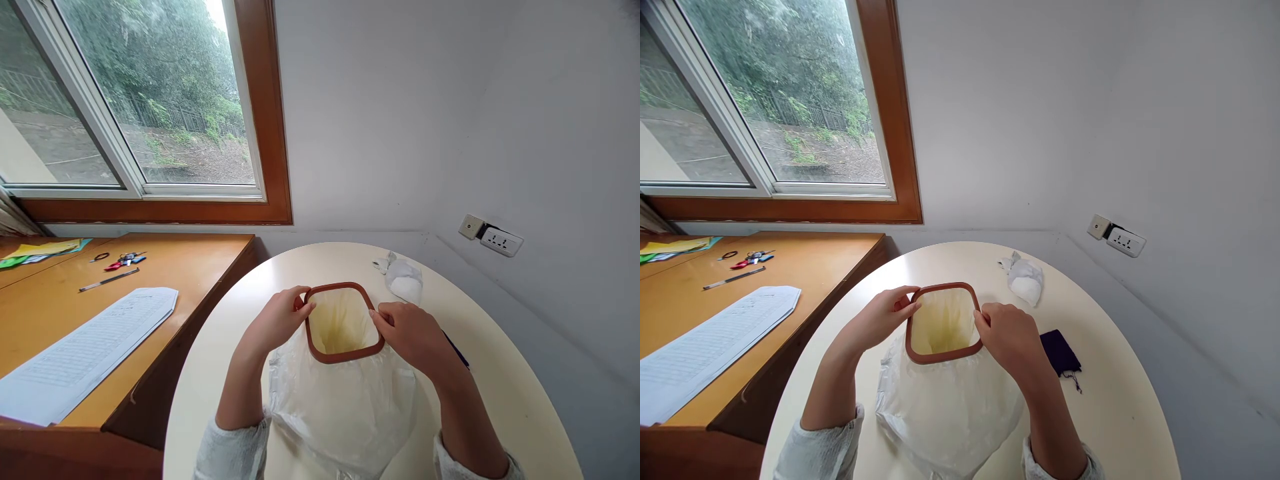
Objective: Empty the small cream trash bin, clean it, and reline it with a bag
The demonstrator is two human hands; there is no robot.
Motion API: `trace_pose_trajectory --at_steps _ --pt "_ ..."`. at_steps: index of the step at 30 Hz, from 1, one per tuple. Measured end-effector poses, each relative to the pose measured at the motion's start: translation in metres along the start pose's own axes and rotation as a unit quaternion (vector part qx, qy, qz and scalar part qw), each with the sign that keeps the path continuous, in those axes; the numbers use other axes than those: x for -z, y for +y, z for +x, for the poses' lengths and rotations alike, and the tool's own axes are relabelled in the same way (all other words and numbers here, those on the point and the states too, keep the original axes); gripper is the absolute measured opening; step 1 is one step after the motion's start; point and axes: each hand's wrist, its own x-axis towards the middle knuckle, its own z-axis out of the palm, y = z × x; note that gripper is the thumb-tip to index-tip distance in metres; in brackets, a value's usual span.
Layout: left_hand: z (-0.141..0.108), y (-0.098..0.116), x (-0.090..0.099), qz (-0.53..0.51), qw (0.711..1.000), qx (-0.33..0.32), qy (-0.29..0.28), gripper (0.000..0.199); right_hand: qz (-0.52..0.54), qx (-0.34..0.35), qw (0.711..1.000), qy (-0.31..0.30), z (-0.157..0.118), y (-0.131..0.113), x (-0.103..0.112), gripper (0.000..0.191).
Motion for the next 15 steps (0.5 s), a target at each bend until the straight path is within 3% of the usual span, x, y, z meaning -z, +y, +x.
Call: trace_pose_trajectory --at_steps 15 --pt "0.0009 -0.0014 0.0004 -0.01 1.0 0.009 -0.011 0.039 -0.001 -0.001 1.0 0.001 0.0007 0.0002 -0.0019 0.036"
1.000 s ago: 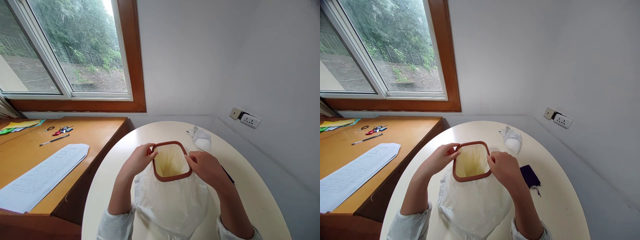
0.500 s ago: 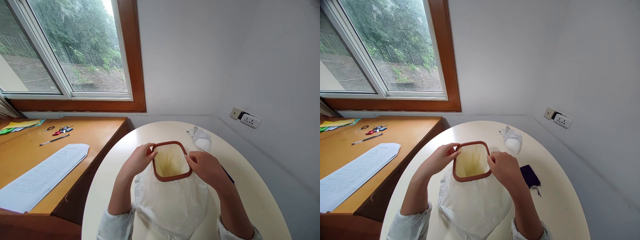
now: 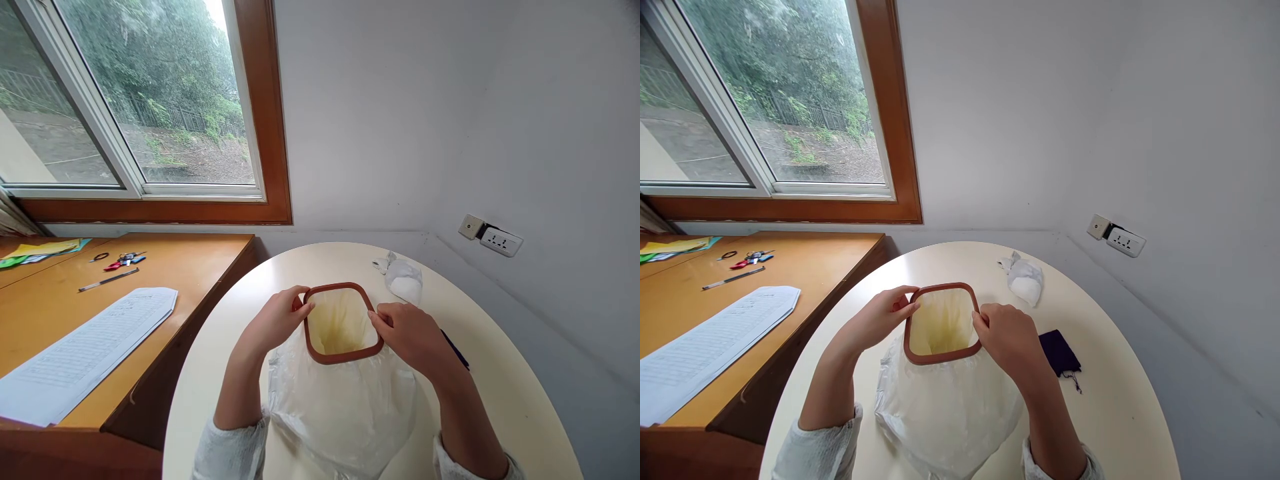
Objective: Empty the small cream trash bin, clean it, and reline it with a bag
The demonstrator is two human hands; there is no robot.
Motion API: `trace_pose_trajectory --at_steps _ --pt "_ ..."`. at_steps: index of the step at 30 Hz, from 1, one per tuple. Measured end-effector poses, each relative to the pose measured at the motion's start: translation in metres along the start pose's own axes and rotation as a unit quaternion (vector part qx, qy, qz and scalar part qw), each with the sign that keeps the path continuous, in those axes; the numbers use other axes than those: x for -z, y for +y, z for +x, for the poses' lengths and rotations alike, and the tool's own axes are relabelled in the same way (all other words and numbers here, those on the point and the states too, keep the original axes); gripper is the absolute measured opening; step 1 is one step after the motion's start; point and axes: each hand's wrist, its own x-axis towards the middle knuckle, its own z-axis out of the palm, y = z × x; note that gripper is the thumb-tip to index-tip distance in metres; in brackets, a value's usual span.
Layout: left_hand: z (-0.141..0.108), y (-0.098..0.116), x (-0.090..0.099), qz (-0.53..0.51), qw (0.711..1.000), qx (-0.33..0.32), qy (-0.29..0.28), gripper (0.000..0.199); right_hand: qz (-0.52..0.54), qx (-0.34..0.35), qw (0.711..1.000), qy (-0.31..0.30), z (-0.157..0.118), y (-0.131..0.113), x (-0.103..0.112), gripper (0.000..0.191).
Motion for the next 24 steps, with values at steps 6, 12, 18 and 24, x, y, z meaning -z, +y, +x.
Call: trace_pose_trajectory --at_steps 6,12,18,24 --pt "-0.001 0.0002 0.0003 -0.006 1.0 0.016 -0.007 0.04 0.003 0.0 1.0 0.0 0.0005 0.001 -0.0004 0.035" --pt "-0.0021 -0.0012 -0.0004 0.005 0.999 0.026 -0.017 0.042 0.066 0.014 0.998 0.003 0.0011 0.0018 -0.0021 0.013" --pt "-0.0011 -0.0017 -0.0014 0.011 1.0 0.012 -0.012 0.052 0.081 0.042 0.996 -0.002 0.0014 -0.0005 -0.0026 0.037" --pt "-0.0001 -0.0041 -0.003 -0.018 0.999 0.0 -0.03 0.054 0.052 0.03 0.998 -0.021 0.0017 -0.0001 -0.0018 0.039"
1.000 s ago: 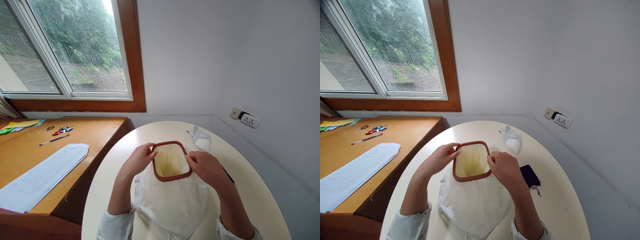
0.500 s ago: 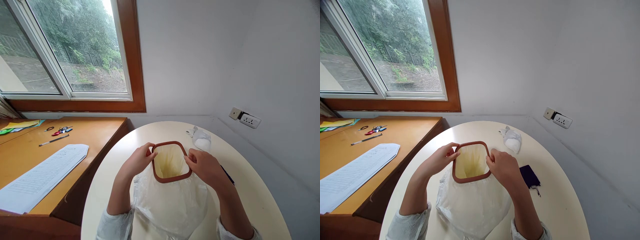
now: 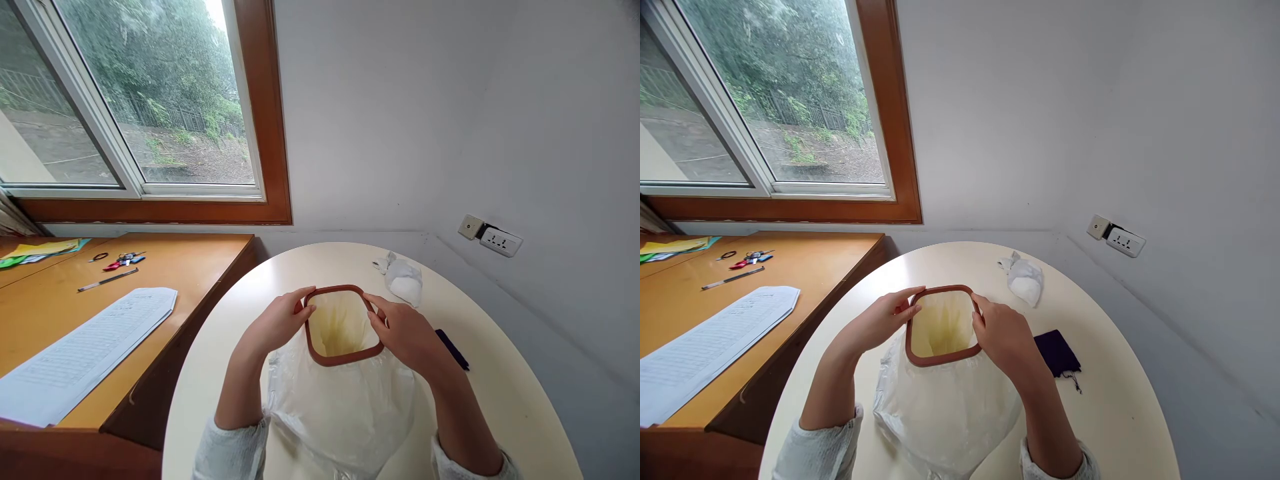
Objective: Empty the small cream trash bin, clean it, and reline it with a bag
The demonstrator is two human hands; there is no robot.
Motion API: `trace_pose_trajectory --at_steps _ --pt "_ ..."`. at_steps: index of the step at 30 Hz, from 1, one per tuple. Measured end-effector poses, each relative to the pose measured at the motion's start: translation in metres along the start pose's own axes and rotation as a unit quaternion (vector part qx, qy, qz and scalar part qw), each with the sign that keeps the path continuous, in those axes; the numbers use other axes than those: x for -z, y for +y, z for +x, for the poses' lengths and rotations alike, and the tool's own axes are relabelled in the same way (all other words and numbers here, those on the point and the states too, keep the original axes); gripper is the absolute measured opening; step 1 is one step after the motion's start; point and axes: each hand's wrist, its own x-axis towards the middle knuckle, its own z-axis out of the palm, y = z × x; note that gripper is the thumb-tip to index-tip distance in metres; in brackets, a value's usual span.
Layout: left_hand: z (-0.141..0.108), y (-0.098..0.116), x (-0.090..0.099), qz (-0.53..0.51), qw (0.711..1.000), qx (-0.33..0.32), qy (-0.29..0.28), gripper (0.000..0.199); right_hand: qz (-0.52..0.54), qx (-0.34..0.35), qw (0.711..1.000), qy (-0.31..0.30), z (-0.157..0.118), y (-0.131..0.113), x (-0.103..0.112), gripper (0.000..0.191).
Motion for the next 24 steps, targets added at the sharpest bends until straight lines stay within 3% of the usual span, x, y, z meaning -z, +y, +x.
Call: trace_pose_trajectory --at_steps 5,11,24 --pt "0.002 -0.003 -0.002 -0.02 1.0 0.003 0.0 0.055 0.002 -0.016 1.0 -0.021 0.003 0.002 -0.004 0.036" --pt "0.004 -0.005 -0.003 -0.061 0.997 0.025 -0.039 0.052 0.021 -0.034 0.997 -0.064 0.004 -0.001 -0.006 0.03" --pt "0.005 0.0 -0.002 -0.115 0.991 0.033 -0.053 0.048 0.088 -0.04 0.994 -0.056 0.004 0.003 -0.013 0.031"
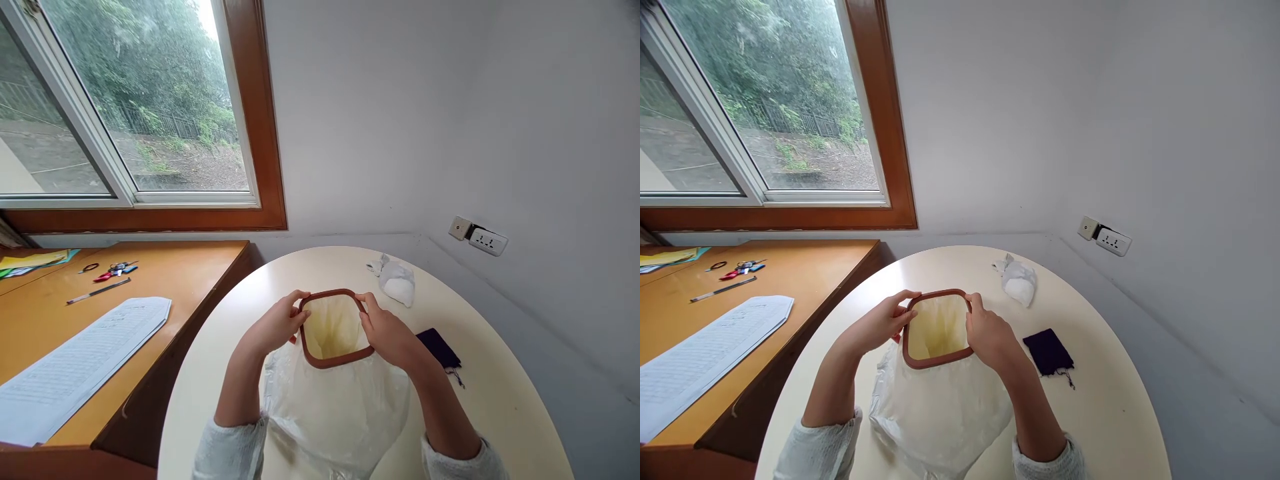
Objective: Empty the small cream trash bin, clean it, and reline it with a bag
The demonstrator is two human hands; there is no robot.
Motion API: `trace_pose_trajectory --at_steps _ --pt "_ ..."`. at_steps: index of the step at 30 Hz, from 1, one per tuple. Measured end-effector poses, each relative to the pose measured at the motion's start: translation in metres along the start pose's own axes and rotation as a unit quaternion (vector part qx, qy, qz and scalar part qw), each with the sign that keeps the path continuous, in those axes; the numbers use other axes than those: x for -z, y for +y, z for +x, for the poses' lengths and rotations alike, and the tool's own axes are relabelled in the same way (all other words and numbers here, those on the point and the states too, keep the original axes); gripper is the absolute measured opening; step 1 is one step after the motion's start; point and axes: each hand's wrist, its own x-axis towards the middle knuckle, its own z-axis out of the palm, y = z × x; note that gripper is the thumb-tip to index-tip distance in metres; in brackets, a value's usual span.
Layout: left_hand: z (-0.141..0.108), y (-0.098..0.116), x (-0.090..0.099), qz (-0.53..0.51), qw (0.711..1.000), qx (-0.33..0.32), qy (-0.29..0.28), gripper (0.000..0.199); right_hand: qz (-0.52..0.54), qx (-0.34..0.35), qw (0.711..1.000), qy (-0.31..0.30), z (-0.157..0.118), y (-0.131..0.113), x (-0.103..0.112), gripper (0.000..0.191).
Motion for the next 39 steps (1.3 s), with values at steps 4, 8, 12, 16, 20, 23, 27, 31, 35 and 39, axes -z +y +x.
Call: trace_pose_trajectory --at_steps 4,8,12,16,20,23,27,31,35,39 --pt "-0.003 0.003 -0.001 -0.031 0.999 -0.007 -0.001 0.049 0.032 0.003 0.999 0.003 -0.002 0.0 0.0 0.031" --pt "-0.005 0.003 -0.002 -0.04 0.999 -0.005 0.007 0.05 0.052 0.007 0.999 0.002 -0.001 0.003 -0.002 0.031" --pt "-0.004 0.0 -0.001 -0.033 0.999 -0.014 0.008 0.052 0.051 0.012 0.999 0.006 -0.001 0.006 -0.003 0.034" --pt "-0.002 -0.003 -0.003 -0.014 0.999 -0.038 0.021 0.055 0.063 0.026 0.997 0.034 -0.004 0.007 -0.005 0.037" --pt "-0.008 -0.003 -0.01 0.048 0.995 -0.047 0.077 0.059 0.124 0.064 0.985 0.103 -0.012 0.02 -0.013 0.042" --pt "-0.024 -0.002 -0.015 0.055 0.991 -0.058 0.111 0.06 0.098 0.039 0.981 0.166 -0.02 0.048 -0.018 0.046" --pt "-0.053 -0.002 -0.019 0.022 0.997 -0.063 0.041 0.055 -0.069 -0.049 0.98 0.182 -0.033 0.105 -0.022 0.043" --pt "-0.066 -0.005 -0.028 0.061 0.992 -0.105 -0.016 0.054 -0.114 -0.089 0.979 0.141 -0.05 0.149 -0.033 0.043" --pt "-0.06 -0.003 -0.044 0.078 0.988 -0.122 0.046 0.032 -0.157 -0.093 0.976 0.116 -0.066 0.166 -0.047 0.045" --pt "-0.048 0.006 -0.063 0.074 0.983 -0.152 0.071 0.026 -0.202 -0.094 0.968 0.112 -0.082 0.171 -0.05 0.046"
